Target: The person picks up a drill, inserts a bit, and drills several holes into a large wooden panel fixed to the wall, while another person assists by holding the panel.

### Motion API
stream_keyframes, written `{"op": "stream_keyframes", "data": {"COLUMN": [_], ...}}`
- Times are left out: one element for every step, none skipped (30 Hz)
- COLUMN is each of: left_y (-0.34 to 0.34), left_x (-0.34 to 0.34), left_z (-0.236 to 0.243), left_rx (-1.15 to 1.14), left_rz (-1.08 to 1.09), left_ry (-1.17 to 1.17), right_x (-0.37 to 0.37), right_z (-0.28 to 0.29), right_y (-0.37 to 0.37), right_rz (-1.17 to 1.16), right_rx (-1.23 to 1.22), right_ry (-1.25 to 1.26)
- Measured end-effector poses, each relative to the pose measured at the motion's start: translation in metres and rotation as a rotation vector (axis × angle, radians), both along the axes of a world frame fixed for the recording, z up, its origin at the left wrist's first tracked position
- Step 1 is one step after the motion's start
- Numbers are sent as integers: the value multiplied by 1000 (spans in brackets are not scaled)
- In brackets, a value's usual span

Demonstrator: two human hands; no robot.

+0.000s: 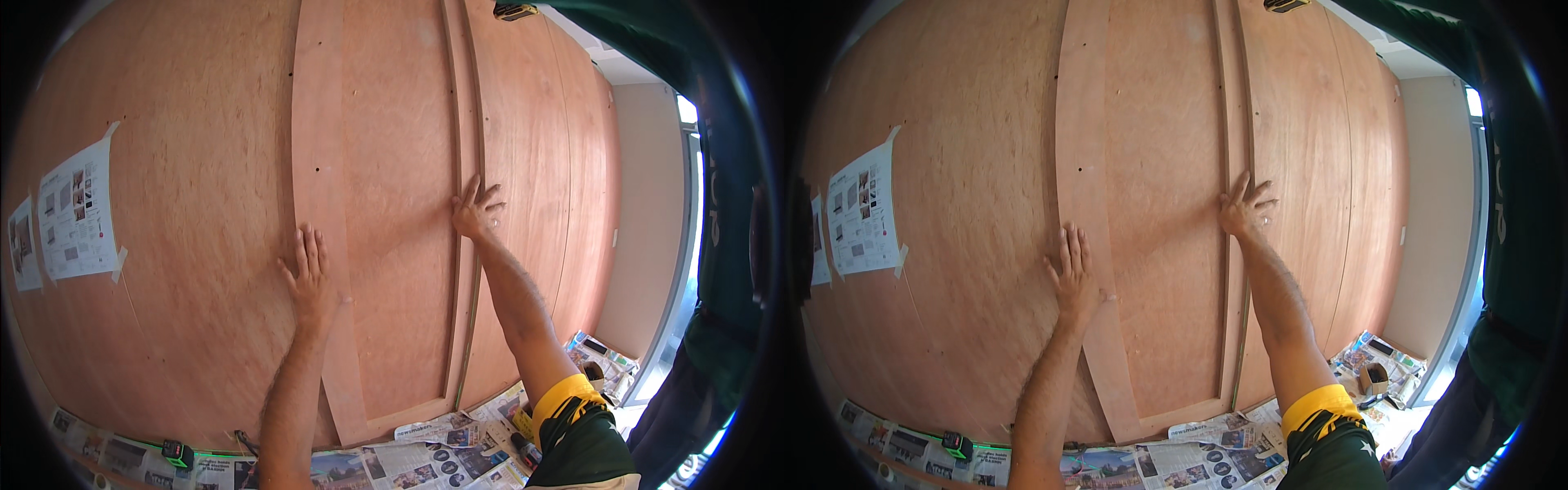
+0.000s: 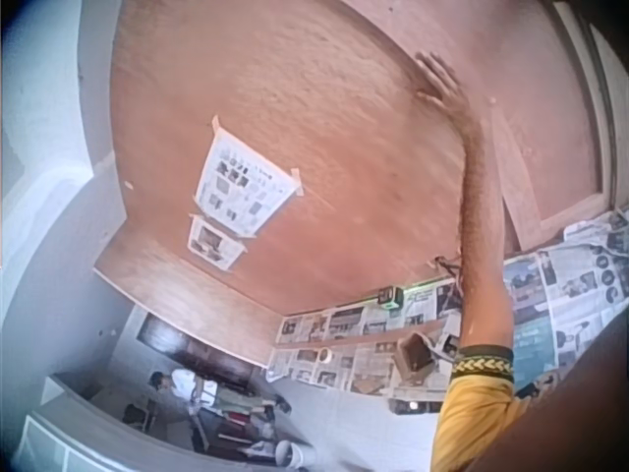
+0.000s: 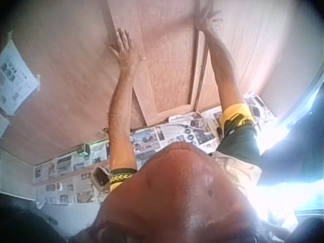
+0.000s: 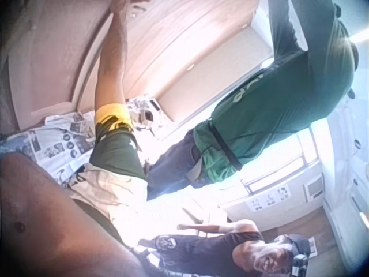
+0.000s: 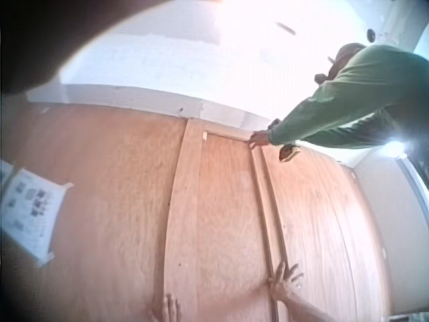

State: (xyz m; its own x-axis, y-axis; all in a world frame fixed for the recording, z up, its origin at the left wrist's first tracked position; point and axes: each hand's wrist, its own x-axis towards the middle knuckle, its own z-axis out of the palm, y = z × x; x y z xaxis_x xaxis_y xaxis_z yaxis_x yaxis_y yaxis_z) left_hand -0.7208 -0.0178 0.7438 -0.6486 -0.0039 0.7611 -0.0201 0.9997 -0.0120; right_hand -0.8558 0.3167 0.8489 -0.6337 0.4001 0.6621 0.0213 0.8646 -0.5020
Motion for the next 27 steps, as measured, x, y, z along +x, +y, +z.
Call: {"op": "stream_keyframes", "data": {"left_y": [-3,-4,-7,-10,-5,-2,1,0,-1,-2,-4,-5,-6,-5,-4,-4,-4,-3,-3,-4,-5,-6,-6,-6,-6,-5,-4], "left_x": [-8,-14,-19,-21,-13,-8,-6,-4,-2,-5,-8,-11,-13,-10,-8,-6,-4,-4,-9,-13,-17,-19,-19,-19,-18,-17,-16], "left_z": [-5,-7,-10,-14,-8,-4,-3,-1,0,-3,-5,-7,-9,-7,-4,-3,-3,-3,-5,-6,-8,-9,-10,-10,-10,-9,-8], "left_rx": [-20,-41,-62,-44,-27,-10,-7,-3,1,-8,-18,-28,-18,-7,3,7,9,12,3,-5,-12,-18,-23,-29,-23,-17,-12], "left_rz": [19,37,56,44,20,-3,-10,-10,-9,-5,-1,2,1,-5,-12,-25,-35,-46,-42,-35,-29,-18,-6,6,7,5,3], "left_ry": [66,135,203,152,103,52,28,6,-17,12,41,69,47,29,11,22,28,34,63,91,121,122,122,122,103,85,68], "right_x": [5,12,14,15,15,15,14,15,16,17,18,16,12,13,13,13,10,5,0,-1,-2,-3,0,4,8,13,13], "right_z": [1,3,4,5,5,4,2,2,2,2,2,1,0,1,2,3,2,1,1,1,0,1,1,2,2,3,3], "right_y": [-2,-5,-7,-9,-6,-3,1,0,-1,-2,-3,-3,-3,-3,-2,-1,0,2,4,4,4,4,1,-2,-4,-5,-4], "right_rz": [21,42,45,50,43,44,45,54,54,55,55,57,58,55,54,53,55,42,29,19,14,9,5,19,32,42,40], "right_rx": [-12,-23,-24,-24,-26,-31,-35,-39,-33,-28,-23,-24,-25,-25,-24,-23,-24,-14,-4,8,7,6,4,-11,-27,-43,-41], "right_ry": [-11,-19,-20,-21,-21,-21,-21,-19,-25,-32,-39,-36,-34,-28,-15,-3,4,11,20,28,24,20,16,-1,-17,-32,-35]}}
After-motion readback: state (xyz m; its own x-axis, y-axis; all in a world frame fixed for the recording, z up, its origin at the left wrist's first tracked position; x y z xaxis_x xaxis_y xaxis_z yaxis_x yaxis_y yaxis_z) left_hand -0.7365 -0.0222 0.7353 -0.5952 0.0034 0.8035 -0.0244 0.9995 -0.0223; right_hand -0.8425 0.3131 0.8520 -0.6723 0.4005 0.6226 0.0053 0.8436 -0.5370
